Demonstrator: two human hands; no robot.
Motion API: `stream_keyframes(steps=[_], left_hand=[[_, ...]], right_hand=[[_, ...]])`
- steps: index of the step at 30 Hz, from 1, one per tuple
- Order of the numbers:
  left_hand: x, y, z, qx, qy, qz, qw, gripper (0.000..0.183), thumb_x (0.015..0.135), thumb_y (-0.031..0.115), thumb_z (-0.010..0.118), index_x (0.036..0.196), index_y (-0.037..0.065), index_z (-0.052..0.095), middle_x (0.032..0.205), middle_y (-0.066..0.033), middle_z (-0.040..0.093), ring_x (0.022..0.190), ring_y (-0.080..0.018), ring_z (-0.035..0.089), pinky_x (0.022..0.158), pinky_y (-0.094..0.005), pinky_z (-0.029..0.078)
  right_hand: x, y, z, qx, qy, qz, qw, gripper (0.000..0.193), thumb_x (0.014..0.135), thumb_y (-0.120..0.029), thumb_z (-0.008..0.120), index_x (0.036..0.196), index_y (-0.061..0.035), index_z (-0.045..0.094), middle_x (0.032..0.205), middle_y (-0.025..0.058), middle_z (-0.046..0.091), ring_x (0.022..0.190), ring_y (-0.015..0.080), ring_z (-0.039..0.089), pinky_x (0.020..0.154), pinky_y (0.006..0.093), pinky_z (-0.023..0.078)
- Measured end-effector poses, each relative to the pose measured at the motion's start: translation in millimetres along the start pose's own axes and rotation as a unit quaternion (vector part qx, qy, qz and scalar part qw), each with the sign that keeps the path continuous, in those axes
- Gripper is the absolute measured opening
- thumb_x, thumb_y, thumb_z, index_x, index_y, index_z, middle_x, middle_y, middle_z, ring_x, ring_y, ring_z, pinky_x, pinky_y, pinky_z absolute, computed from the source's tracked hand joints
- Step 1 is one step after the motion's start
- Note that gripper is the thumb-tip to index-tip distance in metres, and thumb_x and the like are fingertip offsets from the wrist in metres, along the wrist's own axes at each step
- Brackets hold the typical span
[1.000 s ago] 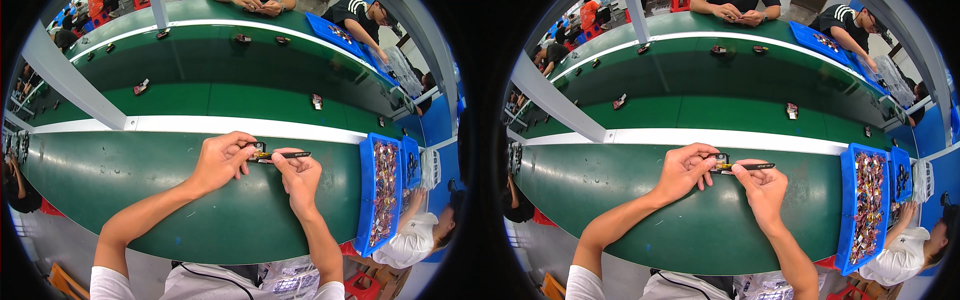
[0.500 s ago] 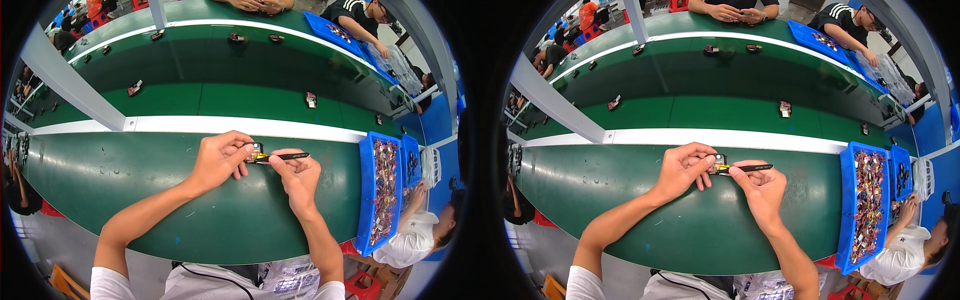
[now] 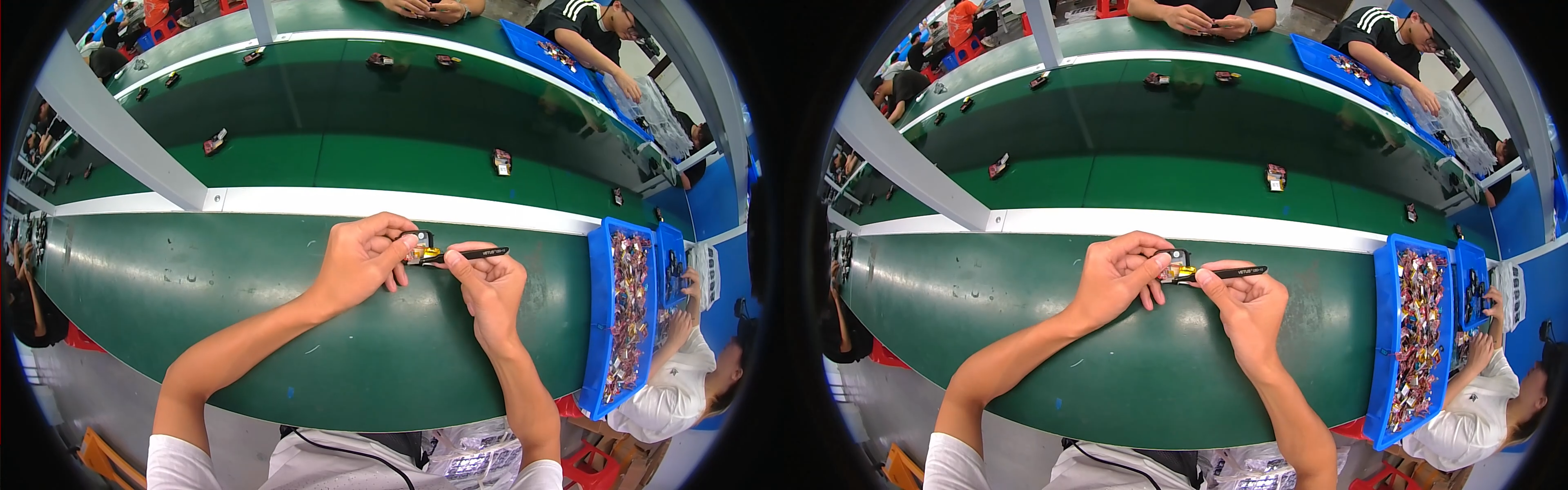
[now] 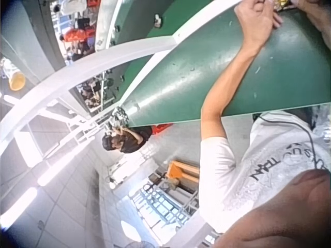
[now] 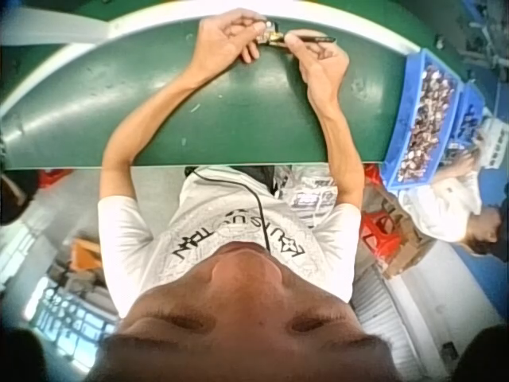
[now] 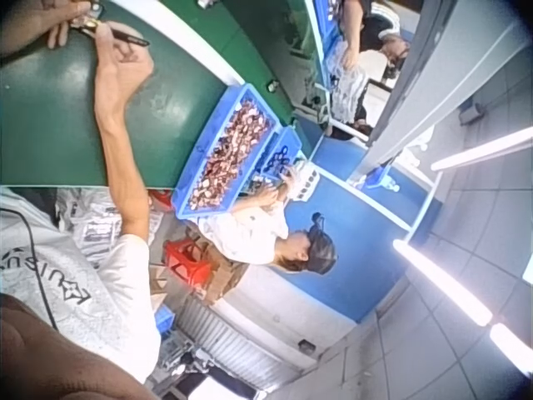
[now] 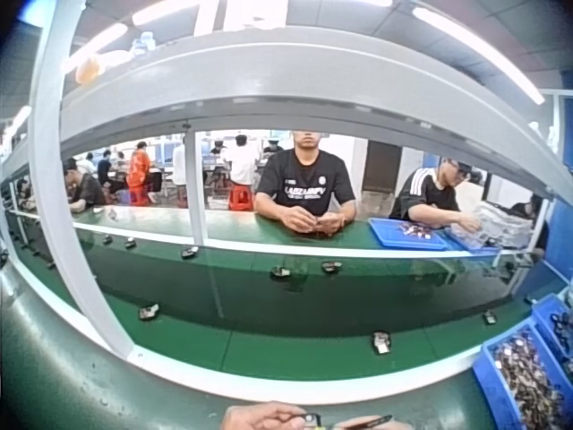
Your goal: Assembling small electronic components using tweezers at a factory workbench.
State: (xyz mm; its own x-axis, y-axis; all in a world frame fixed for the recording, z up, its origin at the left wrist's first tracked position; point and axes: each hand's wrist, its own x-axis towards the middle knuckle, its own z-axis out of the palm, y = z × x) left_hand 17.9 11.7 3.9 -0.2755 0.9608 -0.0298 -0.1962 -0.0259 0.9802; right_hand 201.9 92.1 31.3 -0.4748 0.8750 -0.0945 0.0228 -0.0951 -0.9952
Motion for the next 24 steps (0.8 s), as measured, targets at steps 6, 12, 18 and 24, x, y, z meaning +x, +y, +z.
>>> stream_keyframes(steps=[6,12,18,24], left_hand=[[-2.7,-1.1,4.2,0.052,0.019,0.051,0.997,0.021,0.100,0.002,0.062,0.117,-0.010,0.062,0.096,-0.0152,0.071,0.067,-0.0182,0.072,0.051,-0.0265,0.058],[-3.4,-1.8,5.6,0.097,0.026,0.092,0.991,0.022,0.099,0.001,0.061,0.119,-0.010,0.062,0.098,-0.0161,0.072,0.073,-0.0205,0.075,0.054,-0.0275,0.061],[0.0,1.2,4.5,0.034,0.009,0.039,0.999,0.025,0.101,0.004,0.061,0.121,-0.010,0.060,0.103,-0.0168,0.070,0.077,-0.0232,0.076,0.055,-0.0279,0.062],[-0.4,3.0,3.4,0.011,0.000,0.021,1.000,0.024,0.101,0.004,0.060,0.121,-0.009,0.060,0.101,-0.0161,0.069,0.076,-0.0240,0.076,0.055,-0.0280,0.061]], right_hand=[[0.4,-2.8,2.9,-0.009,0.010,0.012,1.000,0.016,0.092,-0.009,0.077,0.102,0.0039,0.073,0.086,0.0121,0.077,0.054,-0.0001,0.052,0.043,0.0175,0.031],[0.0,-2.7,4.8,-0.002,0.020,0.012,1.000,0.014,0.093,-0.006,0.075,0.103,0.0048,0.073,0.089,0.0136,0.077,0.063,0.0026,0.060,0.047,0.0172,0.035],[-0.3,2.1,2.3,0.007,0.025,-0.003,1.000,0.015,0.094,-0.005,0.074,0.104,0.0053,0.072,0.090,0.0141,0.077,0.073,0.0059,0.068,0.051,0.0176,0.039],[-0.4,2.3,4.3,0.014,0.021,-0.016,1.000,0.014,0.094,-0.005,0.075,0.104,0.0044,0.073,0.090,0.0135,0.077,0.065,0.0027,0.061,0.049,0.0172,0.036]])
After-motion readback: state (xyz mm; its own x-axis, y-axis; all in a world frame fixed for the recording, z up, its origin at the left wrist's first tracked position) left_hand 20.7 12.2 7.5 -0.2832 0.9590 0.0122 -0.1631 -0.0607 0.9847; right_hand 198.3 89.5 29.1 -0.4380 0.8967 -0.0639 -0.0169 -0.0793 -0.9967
